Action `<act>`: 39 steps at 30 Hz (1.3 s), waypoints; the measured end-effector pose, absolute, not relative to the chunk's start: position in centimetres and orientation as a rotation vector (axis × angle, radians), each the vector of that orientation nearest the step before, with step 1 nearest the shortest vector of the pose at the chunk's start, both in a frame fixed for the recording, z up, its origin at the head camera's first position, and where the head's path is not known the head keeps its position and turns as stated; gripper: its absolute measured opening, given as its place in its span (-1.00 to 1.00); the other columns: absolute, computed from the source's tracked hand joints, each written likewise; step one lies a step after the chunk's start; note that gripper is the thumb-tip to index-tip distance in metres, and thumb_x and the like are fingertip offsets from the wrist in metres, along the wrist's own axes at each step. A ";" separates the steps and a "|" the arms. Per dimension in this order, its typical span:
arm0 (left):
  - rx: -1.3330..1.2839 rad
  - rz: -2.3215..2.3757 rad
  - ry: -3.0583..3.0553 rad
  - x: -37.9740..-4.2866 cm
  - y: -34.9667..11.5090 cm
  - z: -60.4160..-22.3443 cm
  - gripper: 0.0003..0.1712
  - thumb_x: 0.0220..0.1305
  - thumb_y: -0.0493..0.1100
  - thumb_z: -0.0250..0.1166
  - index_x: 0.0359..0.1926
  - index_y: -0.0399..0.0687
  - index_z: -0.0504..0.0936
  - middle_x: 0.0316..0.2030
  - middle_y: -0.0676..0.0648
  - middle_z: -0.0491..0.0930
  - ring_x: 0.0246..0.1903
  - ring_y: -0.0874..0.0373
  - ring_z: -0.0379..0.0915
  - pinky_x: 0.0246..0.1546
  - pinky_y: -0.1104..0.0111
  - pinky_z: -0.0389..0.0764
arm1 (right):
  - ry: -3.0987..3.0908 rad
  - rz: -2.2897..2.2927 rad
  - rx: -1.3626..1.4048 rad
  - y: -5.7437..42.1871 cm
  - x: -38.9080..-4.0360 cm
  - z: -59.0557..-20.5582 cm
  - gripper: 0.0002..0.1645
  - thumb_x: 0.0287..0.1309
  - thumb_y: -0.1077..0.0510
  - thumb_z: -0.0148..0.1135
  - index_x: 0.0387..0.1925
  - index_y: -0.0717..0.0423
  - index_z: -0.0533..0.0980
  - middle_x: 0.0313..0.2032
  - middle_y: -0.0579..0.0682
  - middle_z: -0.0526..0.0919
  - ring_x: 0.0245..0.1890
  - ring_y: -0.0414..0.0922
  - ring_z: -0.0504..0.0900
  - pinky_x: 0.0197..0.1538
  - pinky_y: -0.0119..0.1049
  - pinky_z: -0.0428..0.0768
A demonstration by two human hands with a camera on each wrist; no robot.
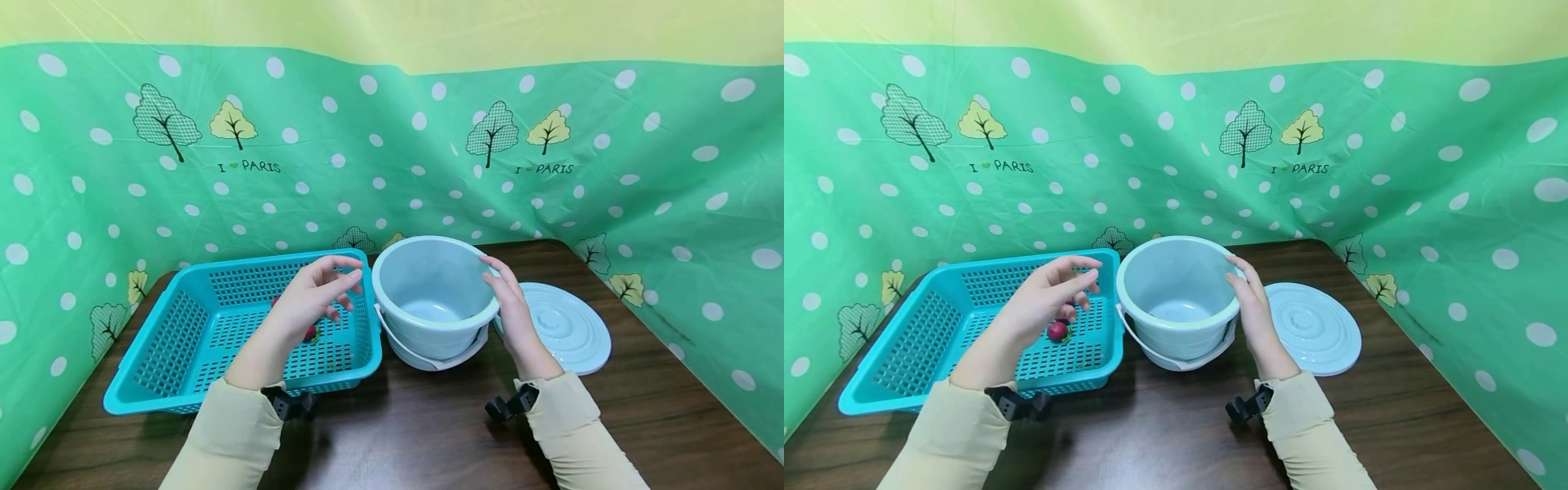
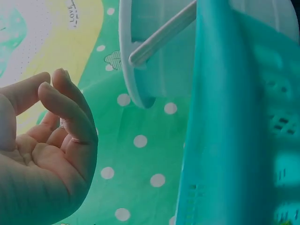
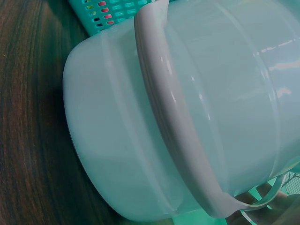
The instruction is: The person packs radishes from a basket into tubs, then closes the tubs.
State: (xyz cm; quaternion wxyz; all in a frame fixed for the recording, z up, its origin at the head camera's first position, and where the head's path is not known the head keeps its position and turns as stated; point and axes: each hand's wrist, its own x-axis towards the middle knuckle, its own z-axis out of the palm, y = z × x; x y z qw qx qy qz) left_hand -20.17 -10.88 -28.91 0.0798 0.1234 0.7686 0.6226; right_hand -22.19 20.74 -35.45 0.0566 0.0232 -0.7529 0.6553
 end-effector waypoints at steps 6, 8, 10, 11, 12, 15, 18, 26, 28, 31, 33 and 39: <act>0.356 1.802 2.362 -20.3 -12.2 -28.0 -0.58 0.45 0.01 0.18 0.22 -0.02 0.49 -0.16 -0.11 0.60 -0.37 0.07 0.56 -0.46 0.36 0.60 | -2.286 1.989 0.063 20.7 -22.2 -35.5 -0.38 0.48 -0.06 -0.23 0.49 -0.05 0.14 0.54 -0.06 0.00 0.50 0.02 0.01 0.44 0.18 0.05; 0.355 1.776 2.397 -20.3 -12.7 -27.6 -0.57 0.44 0.02 0.18 0.22 -0.03 0.48 -0.17 -0.11 0.60 -0.38 0.09 0.56 -0.47 0.37 0.59 | -2.286 1.990 0.061 20.7 -22.3 -35.5 -0.38 0.48 -0.06 -0.23 0.49 -0.06 0.14 0.54 -0.06 0.00 0.50 0.02 0.01 0.44 0.18 0.05; 0.360 1.745 2.436 -20.4 -13.3 -27.3 -0.55 0.44 0.04 0.19 0.23 -0.05 0.48 -0.19 -0.05 0.61 -0.39 0.10 0.57 -0.44 0.36 0.59 | -2.284 1.992 0.062 20.7 -22.3 -35.5 -0.38 0.48 -0.06 -0.23 0.49 -0.06 0.14 0.54 -0.06 -0.01 0.50 0.02 0.01 0.44 0.18 0.06; 0.360 1.734 2.450 -20.4 -13.6 -27.1 -0.54 0.44 0.05 0.18 0.23 -0.05 0.48 -0.20 -0.04 0.61 -0.39 0.11 0.58 -0.43 0.35 0.60 | -2.284 1.992 0.062 20.7 -22.3 -35.5 -0.38 0.48 -0.07 -0.23 0.49 -0.06 0.14 0.54 -0.06 -0.01 0.50 0.02 0.02 0.44 0.18 0.06; 0.362 1.721 2.463 -20.4 -13.8 -26.9 -0.53 0.44 0.05 0.18 0.23 -0.07 0.47 -0.21 -0.04 0.61 -0.40 0.12 0.57 -0.41 0.34 0.61 | -2.284 1.991 0.063 20.7 -22.3 -35.5 -0.38 0.48 -0.07 -0.23 0.49 -0.06 0.14 0.54 -0.06 0.00 0.50 0.03 0.02 0.44 0.18 0.06; 0.349 1.678 2.496 -20.5 -14.4 -26.5 -0.51 0.44 0.07 0.18 0.24 -0.08 0.46 -0.22 -0.02 0.61 -0.40 0.14 0.56 -0.36 0.31 0.63 | -2.285 1.988 0.064 20.7 -22.3 -35.5 -0.38 0.48 -0.07 -0.23 0.49 -0.06 0.14 0.54 -0.06 -0.01 0.50 0.03 0.02 0.44 0.18 0.06; 0.330 1.638 2.520 -20.6 -14.9 -26.1 -0.50 0.44 0.07 0.17 0.26 -0.08 0.45 -0.21 -0.04 0.61 -0.39 0.15 0.55 -0.37 0.30 0.64 | -2.286 1.985 0.067 20.7 -22.3 -35.6 -0.38 0.48 -0.06 -0.24 0.49 -0.06 0.13 0.54 -0.06 -0.01 0.50 0.03 0.02 0.44 0.18 0.06; 0.244 1.639 2.446 -22.2 -16.4 -26.4 -0.51 0.47 0.10 0.12 0.29 0.01 0.42 -0.09 -0.07 0.54 -0.39 0.17 0.55 -0.45 0.39 0.54 | -2.285 1.980 0.076 20.7 -22.3 -35.5 -0.37 0.48 -0.06 -0.23 0.49 -0.04 0.12 0.54 -0.05 -0.02 0.50 0.02 0.02 0.43 0.16 0.08; 0.227 1.642 2.414 -22.6 -16.8 -26.6 -0.49 0.47 0.11 0.12 0.30 0.02 0.40 -0.07 -0.06 0.52 -0.40 0.19 0.54 -0.45 0.40 0.52 | -2.286 1.982 0.073 20.7 -22.3 -35.5 -0.37 0.48 -0.06 -0.23 0.49 -0.04 0.12 0.55 -0.05 -0.02 0.49 0.03 0.03 0.43 0.15 0.08; 0.218 1.624 2.393 -23.2 -17.4 -26.9 -0.47 0.47 0.12 0.11 0.32 0.00 0.38 -0.04 -0.07 0.51 -0.40 0.22 0.52 -0.43 0.39 0.50 | -2.286 1.982 0.073 20.7 -22.3 -35.5 -0.37 0.48 -0.07 -0.23 0.50 -0.04 0.11 0.55 -0.04 -0.02 0.49 0.03 0.03 0.43 0.15 0.08; 0.212 1.603 2.392 -23.7 -17.7 -27.1 -0.46 0.47 0.12 0.11 0.33 -0.02 0.37 -0.01 -0.08 0.51 -0.39 0.23 0.53 -0.40 0.38 0.50 | -2.285 1.982 0.074 20.7 -22.3 -35.5 -0.37 0.48 -0.07 -0.23 0.50 -0.04 0.11 0.55 -0.04 -0.02 0.50 0.03 0.03 0.43 0.16 0.07; 0.163 1.547 2.398 -24.8 -18.6 -27.8 -0.40 0.47 0.14 0.10 0.36 -0.05 0.33 0.07 -0.13 0.51 -0.37 0.24 0.54 -0.36 0.36 0.52 | -2.286 1.975 0.069 20.7 -22.2 -35.5 -0.37 0.48 -0.06 -0.23 0.50 -0.05 0.12 0.55 -0.05 -0.02 0.50 0.03 0.02 0.44 0.18 0.05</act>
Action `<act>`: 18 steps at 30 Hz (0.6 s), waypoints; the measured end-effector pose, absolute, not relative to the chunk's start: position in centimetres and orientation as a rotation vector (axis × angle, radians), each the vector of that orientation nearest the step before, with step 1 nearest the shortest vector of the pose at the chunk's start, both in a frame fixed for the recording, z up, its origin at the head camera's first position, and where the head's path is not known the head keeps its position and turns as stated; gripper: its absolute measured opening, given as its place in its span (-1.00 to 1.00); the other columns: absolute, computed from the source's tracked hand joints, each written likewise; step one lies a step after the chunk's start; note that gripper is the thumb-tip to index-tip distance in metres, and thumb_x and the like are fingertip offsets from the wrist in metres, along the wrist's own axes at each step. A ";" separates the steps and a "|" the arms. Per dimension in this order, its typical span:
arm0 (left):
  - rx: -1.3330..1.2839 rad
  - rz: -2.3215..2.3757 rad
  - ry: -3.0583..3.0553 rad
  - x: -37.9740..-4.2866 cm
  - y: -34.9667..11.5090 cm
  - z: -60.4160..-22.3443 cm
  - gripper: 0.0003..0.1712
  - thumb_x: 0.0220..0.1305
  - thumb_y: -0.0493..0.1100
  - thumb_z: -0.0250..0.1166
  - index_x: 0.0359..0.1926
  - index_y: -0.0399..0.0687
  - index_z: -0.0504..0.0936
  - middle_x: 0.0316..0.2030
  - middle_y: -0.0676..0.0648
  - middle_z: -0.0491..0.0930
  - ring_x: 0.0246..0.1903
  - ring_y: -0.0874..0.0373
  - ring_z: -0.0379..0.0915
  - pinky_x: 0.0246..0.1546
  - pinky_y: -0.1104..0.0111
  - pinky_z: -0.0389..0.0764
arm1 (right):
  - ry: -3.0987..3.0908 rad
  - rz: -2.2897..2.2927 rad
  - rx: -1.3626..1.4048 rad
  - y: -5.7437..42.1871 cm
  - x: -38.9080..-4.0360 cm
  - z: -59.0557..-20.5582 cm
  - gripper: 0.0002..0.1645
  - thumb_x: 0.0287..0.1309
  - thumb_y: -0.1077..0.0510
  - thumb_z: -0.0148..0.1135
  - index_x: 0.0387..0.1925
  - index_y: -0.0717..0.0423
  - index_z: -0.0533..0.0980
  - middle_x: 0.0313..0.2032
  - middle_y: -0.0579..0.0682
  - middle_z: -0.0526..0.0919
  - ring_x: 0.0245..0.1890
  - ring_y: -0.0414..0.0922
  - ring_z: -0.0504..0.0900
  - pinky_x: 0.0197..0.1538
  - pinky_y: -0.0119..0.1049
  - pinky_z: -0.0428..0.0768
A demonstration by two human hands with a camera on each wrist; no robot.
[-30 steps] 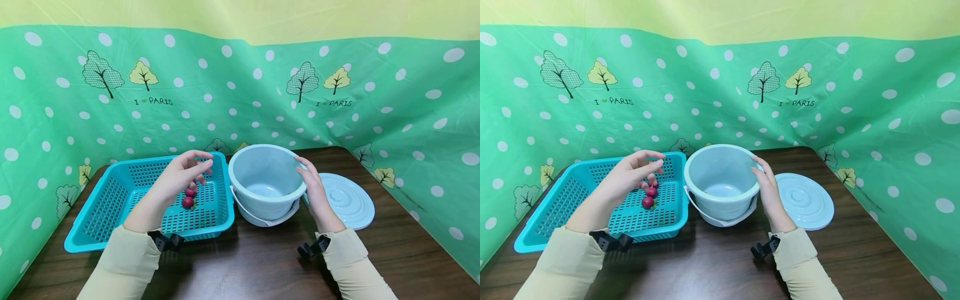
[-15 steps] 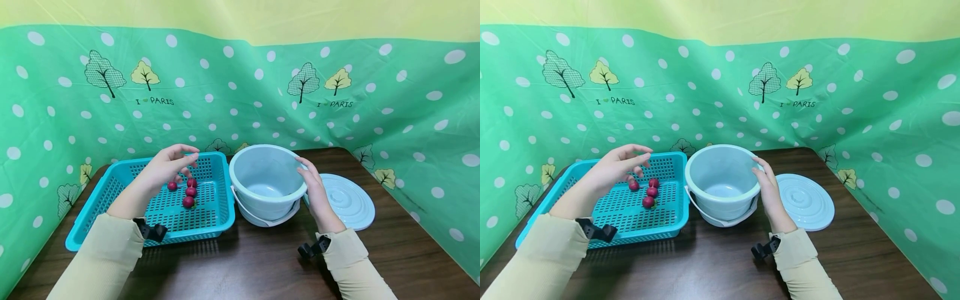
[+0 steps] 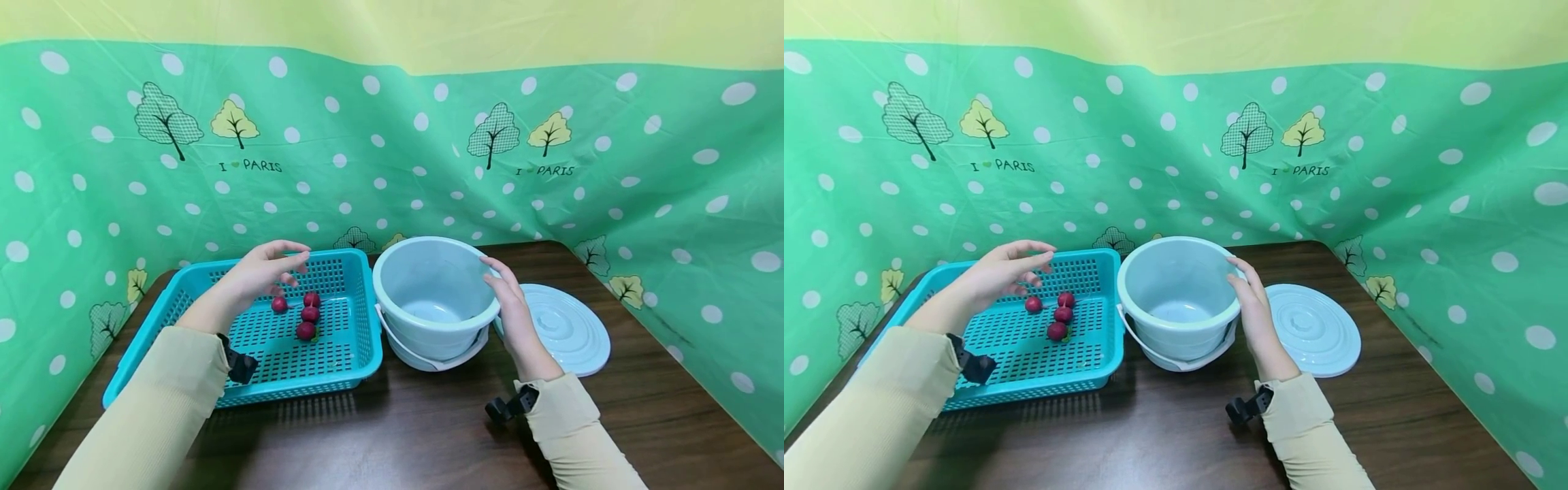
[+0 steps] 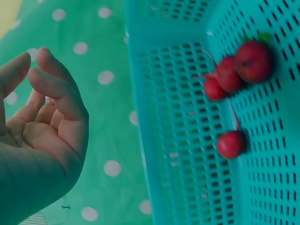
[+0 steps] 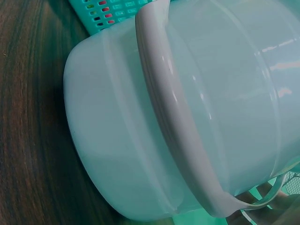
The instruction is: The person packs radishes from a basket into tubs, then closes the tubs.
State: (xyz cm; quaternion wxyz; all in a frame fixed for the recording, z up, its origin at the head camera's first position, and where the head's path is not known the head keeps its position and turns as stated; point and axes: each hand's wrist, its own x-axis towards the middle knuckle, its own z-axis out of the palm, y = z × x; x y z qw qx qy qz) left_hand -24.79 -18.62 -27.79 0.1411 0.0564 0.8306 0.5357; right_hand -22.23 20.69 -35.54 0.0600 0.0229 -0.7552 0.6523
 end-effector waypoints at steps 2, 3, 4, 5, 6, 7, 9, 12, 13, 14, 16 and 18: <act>0.144 1.533 2.395 -25.2 -18.9 -28.3 -0.38 0.47 0.14 0.09 0.38 -0.07 0.31 0.08 -0.13 0.50 -0.38 0.25 0.54 -0.38 0.37 0.52 | -2.285 1.973 0.070 20.7 -22.2 -35.5 -0.37 0.48 -0.06 -0.23 0.50 -0.05 0.12 0.54 -0.05 -0.02 0.50 0.03 0.03 0.44 0.17 0.06; 0.134 1.529 2.391 -25.5 -19.1 -28.6 -0.37 0.47 0.15 0.09 0.39 -0.08 0.30 0.08 -0.13 0.49 -0.38 0.25 0.54 -0.39 0.37 0.52 | -2.283 1.974 0.072 20.7 -22.2 -35.5 -0.37 0.48 -0.06 -0.23 0.49 -0.05 0.13 0.54 -0.05 -0.02 0.49 0.03 0.03 0.44 0.17 0.06; 0.123 1.526 2.385 -25.8 -19.3 -29.0 -0.35 0.47 0.15 0.09 0.40 -0.08 0.28 0.07 -0.13 0.49 -0.38 0.26 0.54 -0.41 0.38 0.51 | -2.281 1.974 0.073 20.7 -22.2 -35.5 -0.37 0.48 -0.06 -0.23 0.49 -0.05 0.13 0.54 -0.05 -0.02 0.49 0.03 0.03 0.44 0.17 0.06; 0.110 1.527 2.378 -26.1 -19.4 -29.4 -0.34 0.46 0.16 0.10 0.41 -0.08 0.28 0.06 -0.12 0.49 -0.38 0.26 0.53 -0.42 0.38 0.51 | -2.280 1.972 0.072 20.7 -22.2 -35.5 -0.37 0.48 -0.06 -0.22 0.49 -0.05 0.13 0.54 -0.05 -0.01 0.49 0.03 0.03 0.44 0.17 0.06; 0.097 1.526 2.371 -26.4 -19.6 -29.8 -0.32 0.46 0.17 0.10 0.41 -0.08 0.27 0.06 -0.10 0.49 -0.38 0.26 0.53 -0.42 0.38 0.51 | -2.280 1.971 0.071 20.7 -22.2 -35.5 -0.37 0.48 -0.06 -0.22 0.49 -0.05 0.13 0.54 -0.05 -0.01 0.49 0.03 0.04 0.43 0.17 0.06; 0.085 1.528 2.364 -26.6 -19.8 -30.2 -0.30 0.45 0.18 0.11 0.42 -0.09 0.26 0.05 -0.09 0.49 -0.38 0.27 0.53 -0.42 0.39 0.52 | -2.279 1.970 0.070 20.7 -22.2 -35.5 -0.37 0.48 -0.06 -0.22 0.49 -0.05 0.13 0.54 -0.05 -0.01 0.49 0.03 0.04 0.43 0.17 0.06; 0.057 1.539 2.350 -27.1 -20.2 -31.1 -0.28 0.44 0.20 0.12 0.42 -0.09 0.25 0.06 -0.10 0.49 -0.38 0.27 0.53 -0.39 0.38 0.54 | -2.280 1.969 0.069 20.7 -22.2 -35.6 -0.38 0.48 -0.06 -0.22 0.49 -0.06 0.14 0.54 -0.06 0.00 0.49 0.03 0.04 0.44 0.18 0.07; 0.012 1.551 2.338 -27.3 -20.9 -32.1 -0.26 0.45 0.20 0.10 0.44 -0.11 0.22 0.12 -0.15 0.47 -0.38 0.28 0.53 -0.29 0.37 0.58 | -2.283 1.969 0.069 20.7 -22.2 -35.6 -0.39 0.49 -0.07 -0.23 0.49 -0.07 0.14 0.54 -0.07 0.01 0.49 0.02 0.04 0.44 0.19 0.06; -0.002 1.552 2.334 -27.4 -21.1 -32.4 -0.26 0.45 0.20 0.09 0.45 -0.12 0.21 0.16 -0.18 0.46 -0.37 0.28 0.54 -0.26 0.36 0.59 | -2.284 1.970 0.069 20.8 -22.2 -35.6 -0.39 0.49 -0.07 -0.23 0.48 -0.07 0.15 0.54 -0.07 0.01 0.49 0.02 0.04 0.45 0.19 0.05; -0.019 1.551 2.331 -27.4 -21.3 -32.6 -0.26 0.46 0.19 0.08 0.45 -0.12 0.20 0.19 -0.21 0.44 -0.37 0.28 0.54 -0.25 0.36 0.58 | -2.284 1.970 0.069 20.8 -22.2 -35.6 -0.39 0.49 -0.07 -0.23 0.48 -0.07 0.15 0.54 -0.07 0.01 0.49 0.02 0.04 0.45 0.19 0.05; -0.049 1.542 2.330 -27.5 -21.6 -33.0 -0.26 0.46 0.19 0.08 0.46 -0.11 0.19 0.24 -0.24 0.42 -0.36 0.27 0.55 -0.24 0.37 0.58 | -2.281 1.972 0.071 20.8 -22.2 -35.7 -0.39 0.49 -0.07 -0.23 0.48 -0.06 0.15 0.54 -0.07 0.02 0.50 0.01 0.03 0.45 0.19 0.04; -0.061 1.536 2.330 -27.7 -21.7 -33.3 -0.25 0.46 0.20 0.08 0.46 -0.10 0.19 0.26 -0.25 0.41 -0.33 0.26 0.57 -0.24 0.38 0.59 | -2.277 1.968 0.069 20.8 -22.3 -35.7 -0.39 0.48 -0.06 -0.22 0.48 -0.05 0.16 0.53 -0.07 0.03 0.49 0.01 0.04 0.45 0.19 0.05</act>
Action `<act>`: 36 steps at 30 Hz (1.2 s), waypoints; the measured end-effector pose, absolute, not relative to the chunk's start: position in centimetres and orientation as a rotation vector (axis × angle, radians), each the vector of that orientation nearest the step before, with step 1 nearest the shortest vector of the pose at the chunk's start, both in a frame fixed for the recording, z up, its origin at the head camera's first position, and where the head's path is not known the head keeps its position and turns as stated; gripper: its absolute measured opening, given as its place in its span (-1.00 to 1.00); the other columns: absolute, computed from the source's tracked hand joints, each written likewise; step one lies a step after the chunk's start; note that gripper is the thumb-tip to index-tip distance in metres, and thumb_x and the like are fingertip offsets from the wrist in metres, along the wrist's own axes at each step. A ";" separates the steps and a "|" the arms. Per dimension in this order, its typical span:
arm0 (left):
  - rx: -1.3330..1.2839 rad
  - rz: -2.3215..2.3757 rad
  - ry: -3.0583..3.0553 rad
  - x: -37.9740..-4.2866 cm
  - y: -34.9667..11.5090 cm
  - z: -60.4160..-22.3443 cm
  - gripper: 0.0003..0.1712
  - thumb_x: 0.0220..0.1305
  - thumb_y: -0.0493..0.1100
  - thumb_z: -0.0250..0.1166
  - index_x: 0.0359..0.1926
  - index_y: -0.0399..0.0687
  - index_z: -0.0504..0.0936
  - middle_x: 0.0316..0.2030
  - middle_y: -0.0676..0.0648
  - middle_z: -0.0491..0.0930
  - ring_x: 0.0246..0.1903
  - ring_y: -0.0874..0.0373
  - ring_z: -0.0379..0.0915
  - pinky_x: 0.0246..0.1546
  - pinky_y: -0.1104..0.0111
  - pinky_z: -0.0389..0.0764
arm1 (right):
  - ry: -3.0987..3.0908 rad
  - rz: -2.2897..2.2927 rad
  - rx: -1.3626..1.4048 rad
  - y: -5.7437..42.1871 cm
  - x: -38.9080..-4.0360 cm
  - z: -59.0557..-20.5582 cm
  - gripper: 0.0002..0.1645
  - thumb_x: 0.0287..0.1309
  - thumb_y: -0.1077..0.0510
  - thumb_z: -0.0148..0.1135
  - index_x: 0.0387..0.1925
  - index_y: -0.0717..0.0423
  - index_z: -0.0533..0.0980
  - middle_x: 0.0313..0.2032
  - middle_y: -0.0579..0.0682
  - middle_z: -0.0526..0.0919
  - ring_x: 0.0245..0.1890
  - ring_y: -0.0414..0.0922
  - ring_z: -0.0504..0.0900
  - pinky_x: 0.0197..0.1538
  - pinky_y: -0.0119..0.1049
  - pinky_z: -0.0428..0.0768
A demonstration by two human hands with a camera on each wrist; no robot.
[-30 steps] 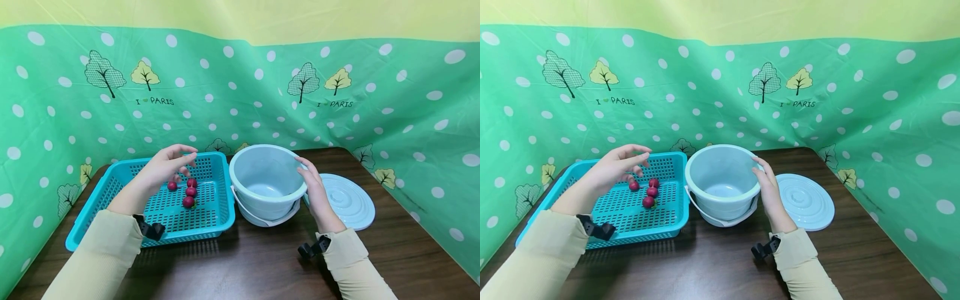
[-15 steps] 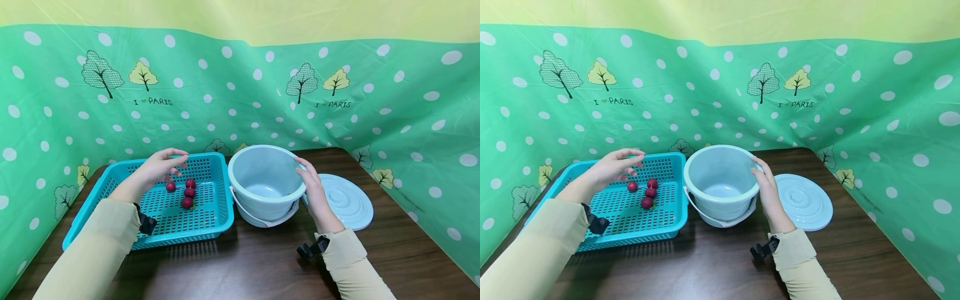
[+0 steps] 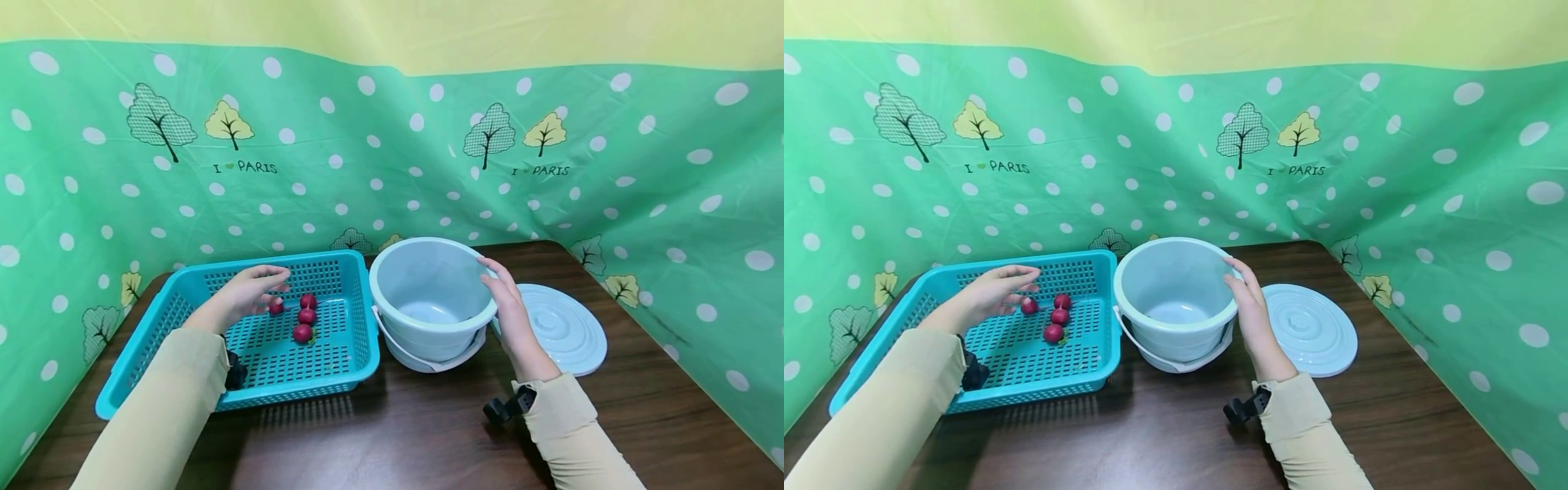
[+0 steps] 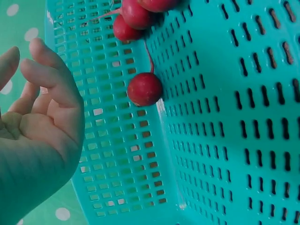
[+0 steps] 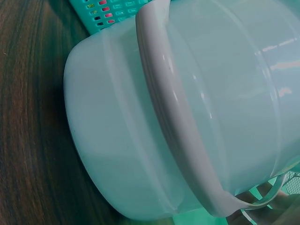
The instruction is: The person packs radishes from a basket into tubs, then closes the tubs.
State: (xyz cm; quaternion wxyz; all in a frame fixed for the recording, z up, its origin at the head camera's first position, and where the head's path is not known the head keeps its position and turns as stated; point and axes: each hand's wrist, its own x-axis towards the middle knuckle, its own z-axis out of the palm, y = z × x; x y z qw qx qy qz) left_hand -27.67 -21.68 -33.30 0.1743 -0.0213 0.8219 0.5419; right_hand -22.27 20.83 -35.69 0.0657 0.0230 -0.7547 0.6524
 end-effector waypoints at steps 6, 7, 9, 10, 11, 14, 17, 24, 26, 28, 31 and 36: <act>-0.052 1.497 2.338 -27.9 -21.8 -33.8 -0.27 0.47 0.19 0.07 0.46 -0.10 0.19 0.27 -0.27 0.43 -0.25 0.21 0.59 -0.17 0.34 0.60 | -2.275 1.972 0.073 20.8 -22.3 -35.7 -0.39 0.49 -0.07 -0.22 0.48 -0.04 0.15 0.53 -0.05 0.03 0.49 0.02 0.05 0.44 0.19 0.06; -0.058 1.483 2.343 -27.9 -21.8 -33.9 -0.27 0.47 0.19 0.07 0.46 -0.10 0.18 0.28 -0.28 0.43 -0.24 0.20 0.59 -0.16 0.33 0.59 | -2.277 1.972 0.075 20.8 -22.3 -35.8 -0.39 0.49 -0.07 -0.22 0.48 -0.04 0.15 0.53 -0.05 0.02 0.49 0.02 0.04 0.44 0.19 0.06; -0.074 1.467 2.353 -27.8 -22.0 -34.1 -0.27 0.47 0.18 0.07 0.46 -0.11 0.18 0.31 -0.31 0.40 -0.25 0.21 0.59 -0.14 0.32 0.59 | -2.276 1.974 0.079 20.8 -22.3 -35.8 -0.39 0.49 -0.07 -0.22 0.48 -0.03 0.15 0.53 -0.04 0.03 0.49 0.02 0.04 0.44 0.19 0.06; -0.077 1.464 2.357 -27.8 -22.1 -34.3 -0.27 0.47 0.18 0.07 0.46 -0.10 0.18 0.32 -0.31 0.40 -0.24 0.21 0.59 -0.14 0.32 0.59 | -2.275 1.974 0.080 20.8 -22.3 -35.8 -0.39 0.49 -0.06 -0.22 0.48 -0.03 0.15 0.53 -0.04 0.03 0.49 0.02 0.04 0.44 0.18 0.06; -0.081 1.460 2.362 -27.8 -22.3 -34.4 -0.27 0.47 0.19 0.07 0.46 -0.11 0.18 0.32 -0.31 0.39 -0.25 0.20 0.57 -0.14 0.31 0.59 | -2.273 1.975 0.081 20.8 -22.2 -35.8 -0.39 0.49 -0.06 -0.22 0.48 -0.02 0.15 0.53 -0.04 0.03 0.48 0.02 0.05 0.44 0.18 0.06; -0.099 1.455 2.359 -28.0 -22.9 -34.9 -0.28 0.48 0.17 0.05 0.46 -0.12 0.17 0.25 -0.28 0.46 -0.26 0.21 0.56 -0.15 0.30 0.58 | -2.270 1.974 0.082 20.8 -22.2 -35.8 -0.39 0.48 -0.06 -0.22 0.47 -0.02 0.15 0.53 -0.04 0.03 0.48 0.03 0.05 0.44 0.18 0.07; -0.122 1.433 2.333 -28.1 -23.6 -35.3 -0.29 0.50 0.12 0.05 0.46 -0.16 0.16 0.06 -0.14 0.56 -0.27 0.20 0.57 -0.21 0.32 0.57 | -2.276 1.970 0.077 20.8 -22.2 -35.8 -0.38 0.48 -0.07 -0.23 0.48 -0.02 0.15 0.53 -0.03 0.02 0.48 0.03 0.05 0.44 0.19 0.06; -0.126 1.388 2.264 -28.0 -24.4 -36.0 -0.33 0.52 0.05 0.04 0.45 -0.23 0.14 -0.20 0.05 0.67 -0.36 0.21 0.60 -0.31 0.36 0.55 | -2.281 1.968 0.085 20.8 -22.3 -35.8 -0.38 0.49 -0.08 -0.23 0.48 -0.04 0.14 0.53 -0.04 0.02 0.48 0.04 0.04 0.43 0.21 0.05; -0.118 1.384 2.257 -28.0 -24.5 -36.0 -0.33 0.52 0.05 0.04 0.45 -0.23 0.14 -0.20 0.05 0.69 -0.36 0.20 0.61 -0.30 0.36 0.55 | -2.283 1.967 0.090 20.9 -22.3 -35.8 -0.38 0.49 -0.09 -0.23 0.48 -0.05 0.14 0.53 -0.04 0.03 0.48 0.04 0.05 0.43 0.21 0.05; -0.116 1.382 2.253 -28.0 -24.5 -36.1 -0.32 0.52 0.05 0.05 0.45 -0.23 0.12 -0.21 0.05 0.69 -0.35 0.20 0.61 -0.32 0.37 0.56 | -2.286 1.968 0.089 20.9 -22.3 -35.8 -0.38 0.49 -0.10 -0.23 0.48 -0.06 0.14 0.53 -0.05 0.03 0.48 0.03 0.04 0.44 0.22 0.04; -0.118 1.380 2.244 -28.0 -24.5 -36.1 -0.30 0.52 0.04 0.04 0.47 -0.22 0.08 -0.20 0.03 0.70 -0.37 0.21 0.61 -0.38 0.40 0.53 | -2.286 1.975 0.079 21.0 -22.3 -35.8 -0.38 0.49 -0.10 -0.23 0.48 -0.07 0.14 0.53 -0.06 0.03 0.48 0.02 0.05 0.44 0.21 0.05; -0.150 1.378 2.220 -28.0 -24.8 -36.4 -0.27 0.53 0.03 0.04 0.50 -0.21 -0.01 -0.18 -0.01 0.69 -0.43 0.25 0.60 -0.46 0.46 0.51 | -2.281 1.980 0.077 20.9 -22.3 -35.8 -0.38 0.49 -0.09 -0.23 0.48 -0.05 0.14 0.53 -0.05 0.02 0.48 0.03 0.05 0.44 0.19 0.06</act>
